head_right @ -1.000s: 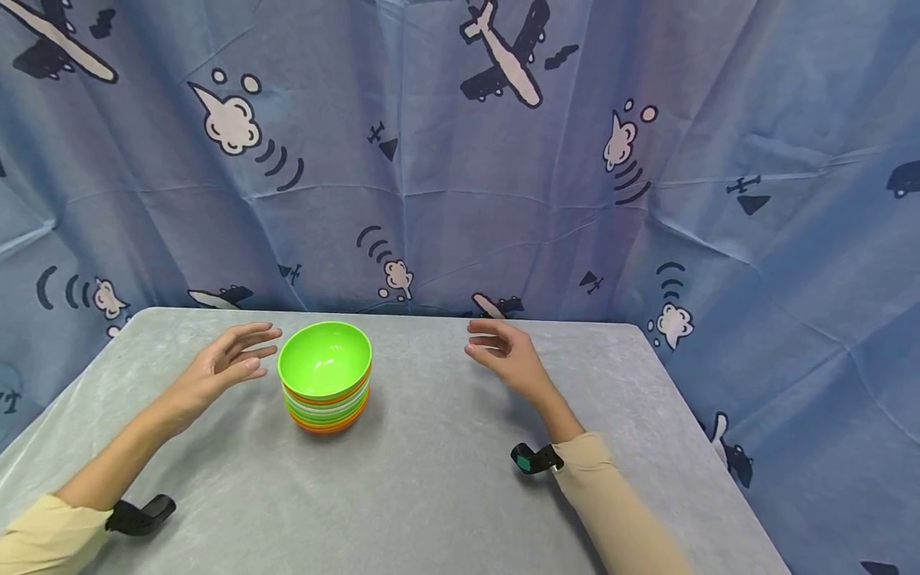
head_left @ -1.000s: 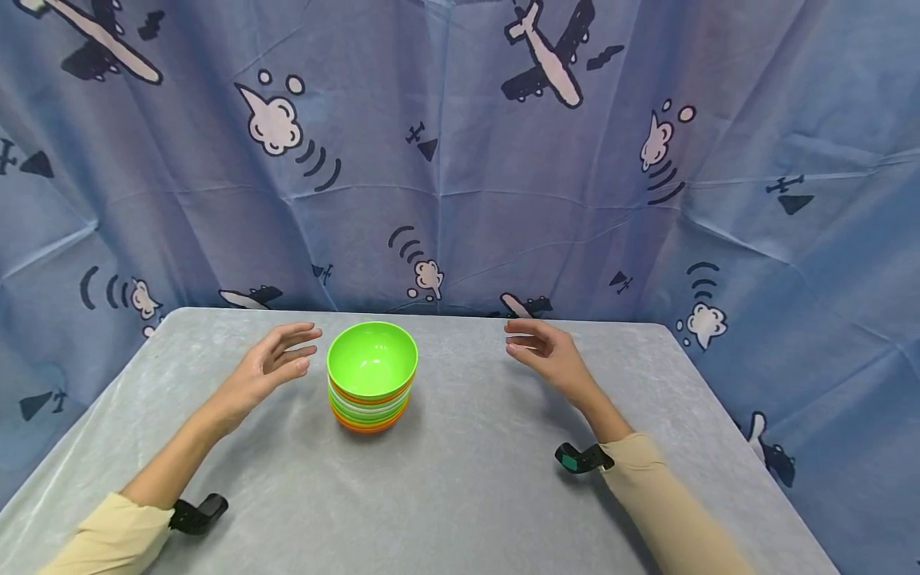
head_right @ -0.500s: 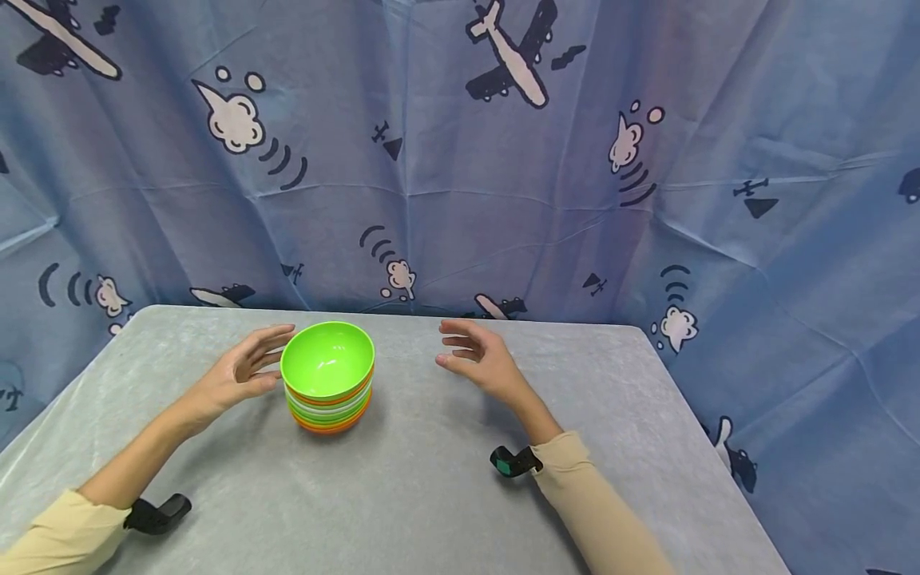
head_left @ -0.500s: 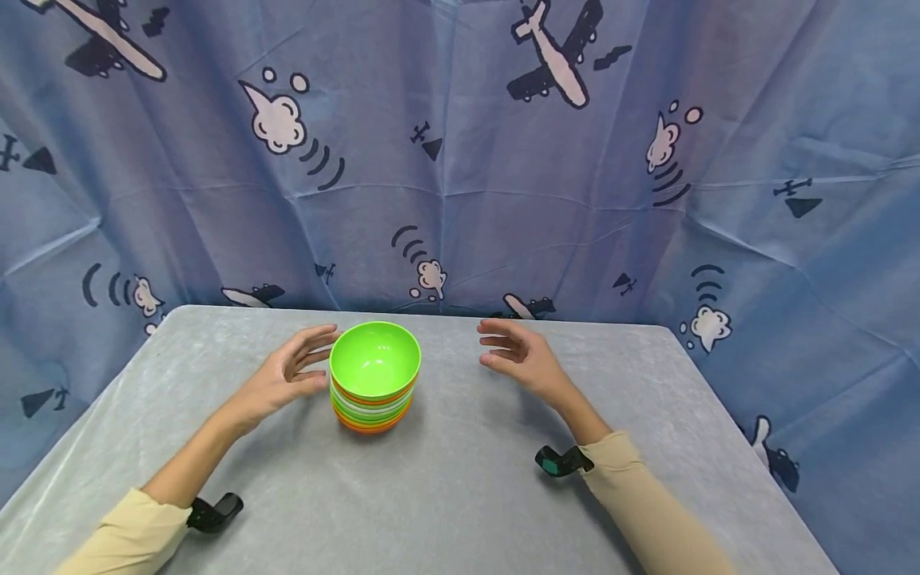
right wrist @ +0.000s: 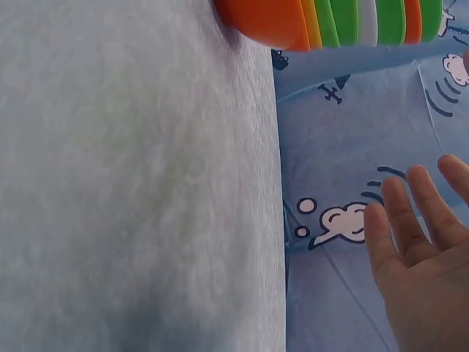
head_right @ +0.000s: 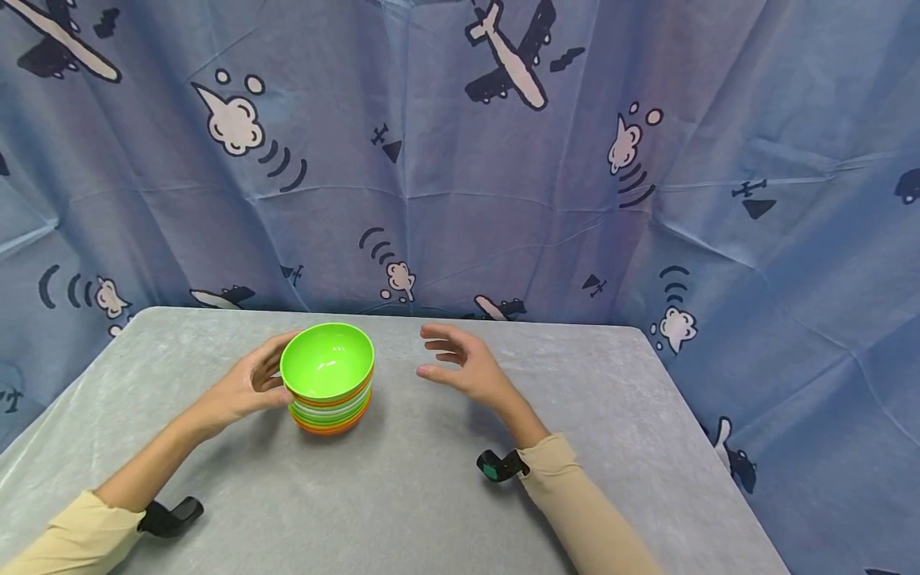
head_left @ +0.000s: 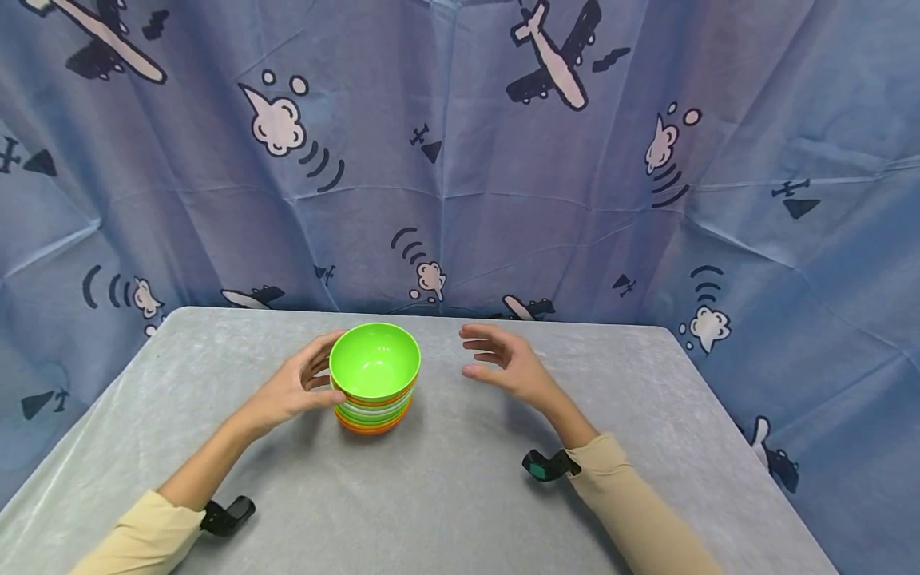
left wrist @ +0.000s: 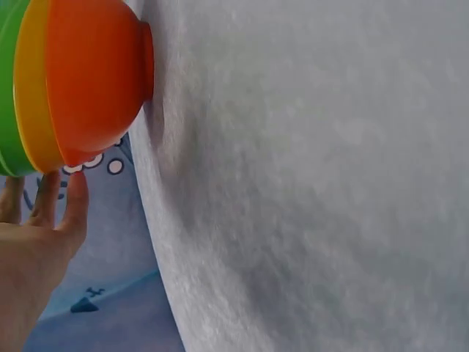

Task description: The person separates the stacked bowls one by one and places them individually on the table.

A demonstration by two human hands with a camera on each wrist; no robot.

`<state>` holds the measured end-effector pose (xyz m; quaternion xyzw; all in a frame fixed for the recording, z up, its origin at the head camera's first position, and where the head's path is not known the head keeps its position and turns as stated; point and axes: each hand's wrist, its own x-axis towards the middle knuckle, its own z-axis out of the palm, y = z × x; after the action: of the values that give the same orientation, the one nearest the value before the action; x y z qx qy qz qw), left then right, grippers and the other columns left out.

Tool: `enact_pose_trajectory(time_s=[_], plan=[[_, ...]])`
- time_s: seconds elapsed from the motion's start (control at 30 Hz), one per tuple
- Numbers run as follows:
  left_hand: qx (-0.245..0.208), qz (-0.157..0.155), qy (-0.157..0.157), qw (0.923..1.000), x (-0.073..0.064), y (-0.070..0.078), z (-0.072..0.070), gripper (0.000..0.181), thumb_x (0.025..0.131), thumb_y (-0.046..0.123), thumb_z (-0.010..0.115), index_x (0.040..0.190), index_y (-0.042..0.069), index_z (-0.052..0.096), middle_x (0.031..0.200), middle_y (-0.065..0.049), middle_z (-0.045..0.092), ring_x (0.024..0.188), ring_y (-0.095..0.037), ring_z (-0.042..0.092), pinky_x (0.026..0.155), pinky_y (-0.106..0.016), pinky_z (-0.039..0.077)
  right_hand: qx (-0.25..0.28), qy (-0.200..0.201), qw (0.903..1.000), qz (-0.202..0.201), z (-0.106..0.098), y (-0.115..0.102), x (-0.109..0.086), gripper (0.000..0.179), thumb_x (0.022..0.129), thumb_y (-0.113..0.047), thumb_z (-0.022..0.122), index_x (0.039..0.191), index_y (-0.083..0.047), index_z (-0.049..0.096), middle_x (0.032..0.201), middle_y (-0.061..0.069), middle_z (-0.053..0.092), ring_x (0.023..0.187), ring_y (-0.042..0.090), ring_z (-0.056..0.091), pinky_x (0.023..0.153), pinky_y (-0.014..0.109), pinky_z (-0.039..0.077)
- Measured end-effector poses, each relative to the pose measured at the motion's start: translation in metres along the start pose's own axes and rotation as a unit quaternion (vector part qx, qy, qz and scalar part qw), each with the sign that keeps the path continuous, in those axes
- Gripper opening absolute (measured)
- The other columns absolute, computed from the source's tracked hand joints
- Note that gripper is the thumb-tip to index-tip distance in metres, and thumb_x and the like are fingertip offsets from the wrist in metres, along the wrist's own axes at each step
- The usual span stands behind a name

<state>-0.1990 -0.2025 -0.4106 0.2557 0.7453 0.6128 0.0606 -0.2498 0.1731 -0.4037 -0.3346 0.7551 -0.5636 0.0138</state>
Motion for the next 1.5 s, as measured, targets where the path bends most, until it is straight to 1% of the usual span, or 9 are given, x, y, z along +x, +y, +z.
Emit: enact_pose_trajectory(time_s=[0.2, 0.5, 0.63, 0.8, 0.87, 0.97, 1.1, 1.27, 1.5], plan=[[0.001, 0.007, 0.008, 0.9999, 0.003, -0.002, 0.005, 0.085, 0.088, 0.008, 0.080, 0.158, 0.005, 0.031, 0.154, -0.016, 0.041, 0.137, -0.033, 0.043, 0.105, -0.034, 0.044, -0.003, -0.020, 0.9997, -0.012, 0.009, -0.004, 0.005, 0.068, 0.087, -0.010, 0.083, 0.147, -0.006, 0.052, 0.142, 0.012, 0.055, 0.128, 0.037, 0.054, 0.104, 0.050, 0.045], [-0.008, 0.012, 0.011, 0.9998, 0.003, 0.000, 0.007, 0.091, 0.085, 0.007, 0.082, 0.160, 0.013, 0.031, 0.155, -0.010, 0.041, 0.137, -0.029, 0.044, 0.104, -0.035, 0.044, -0.016, -0.040, 0.9989, -0.020, 0.022, -0.009, 0.012, 0.075, 0.086, -0.026, 0.086, 0.150, -0.013, 0.050, 0.146, 0.004, 0.053, 0.131, 0.030, 0.052, 0.105, 0.045, 0.045], [-0.003, 0.016, 0.012, 0.9998, 0.003, 0.000, 0.008, 0.090, 0.086, 0.008, 0.082, 0.160, 0.012, 0.030, 0.155, -0.012, 0.041, 0.138, -0.031, 0.042, 0.104, -0.036, 0.044, -0.016, -0.045, 0.9984, -0.029, 0.028, -0.012, 0.016, 0.079, 0.084, -0.033, 0.086, 0.151, -0.014, 0.048, 0.148, 0.003, 0.052, 0.132, 0.031, 0.050, 0.105, 0.045, 0.045], [0.000, 0.015, 0.013, 0.9998, 0.004, 0.000, 0.008, 0.089, 0.086, 0.008, 0.082, 0.159, 0.010, 0.031, 0.153, -0.013, 0.042, 0.138, -0.033, 0.042, 0.105, -0.042, 0.044, -0.011, -0.053, 0.9982, -0.027, 0.036, -0.017, 0.020, 0.081, 0.083, -0.023, 0.088, 0.152, -0.013, 0.047, 0.149, 0.004, 0.050, 0.134, 0.028, 0.049, 0.105, 0.045, 0.045], [-0.002, 0.013, 0.012, 0.9998, 0.004, -0.001, 0.008, 0.089, 0.085, 0.007, 0.083, 0.158, 0.010, 0.032, 0.152, -0.012, 0.043, 0.137, -0.031, 0.043, 0.104, -0.041, 0.044, -0.007, -0.056, 0.9980, -0.028, 0.040, -0.019, 0.022, 0.082, 0.082, -0.016, 0.088, 0.152, -0.011, 0.047, 0.150, 0.008, 0.049, 0.134, 0.031, 0.048, 0.105, 0.046, 0.045], [-0.003, 0.014, 0.011, 0.9998, 0.004, -0.001, 0.008, 0.090, 0.084, 0.006, 0.083, 0.158, 0.009, 0.033, 0.151, -0.013, 0.045, 0.136, -0.029, 0.045, 0.103, -0.037, 0.045, -0.002, -0.059, 0.9977, -0.033, 0.047, -0.020, 0.026, 0.085, 0.081, -0.018, 0.089, 0.152, -0.009, 0.046, 0.150, 0.010, 0.048, 0.134, 0.031, 0.049, 0.105, 0.047, 0.045], [-0.001, 0.018, 0.012, 0.9998, 0.005, -0.002, 0.008, 0.089, 0.083, 0.004, 0.083, 0.157, 0.007, 0.033, 0.150, -0.015, 0.045, 0.135, -0.031, 0.045, 0.101, -0.033, 0.046, 0.006, -0.064, 0.9972, -0.038, 0.055, -0.022, 0.032, 0.091, 0.079, -0.031, 0.091, 0.154, -0.009, 0.044, 0.151, 0.010, 0.047, 0.133, 0.026, 0.049, 0.105, 0.049, 0.044], [0.005, 0.022, 0.013, 0.9997, 0.005, -0.003, 0.008, 0.088, 0.085, 0.006, 0.083, 0.157, 0.006, 0.033, 0.150, -0.016, 0.045, 0.136, -0.034, 0.044, 0.102, -0.036, 0.046, 0.011, -0.068, 0.9964, -0.049, 0.065, -0.022, 0.039, 0.100, 0.075, -0.047, 0.090, 0.155, -0.010, 0.041, 0.151, 0.006, 0.046, 0.131, 0.024, 0.050, 0.105, 0.043, 0.045], [0.012, 0.021, 0.015, 0.9996, 0.005, -0.004, 0.008, 0.087, 0.085, 0.005, 0.082, 0.157, 0.005, 0.033, 0.149, -0.016, 0.045, 0.135, -0.036, 0.045, 0.103, -0.047, 0.045, 0.016, -0.068, 0.9967, -0.042, 0.075, -0.024, 0.043, 0.107, 0.071, -0.057, 0.088, 0.155, -0.009, 0.041, 0.149, 0.002, 0.049, 0.129, 0.021, 0.050, 0.105, 0.041, 0.044]])
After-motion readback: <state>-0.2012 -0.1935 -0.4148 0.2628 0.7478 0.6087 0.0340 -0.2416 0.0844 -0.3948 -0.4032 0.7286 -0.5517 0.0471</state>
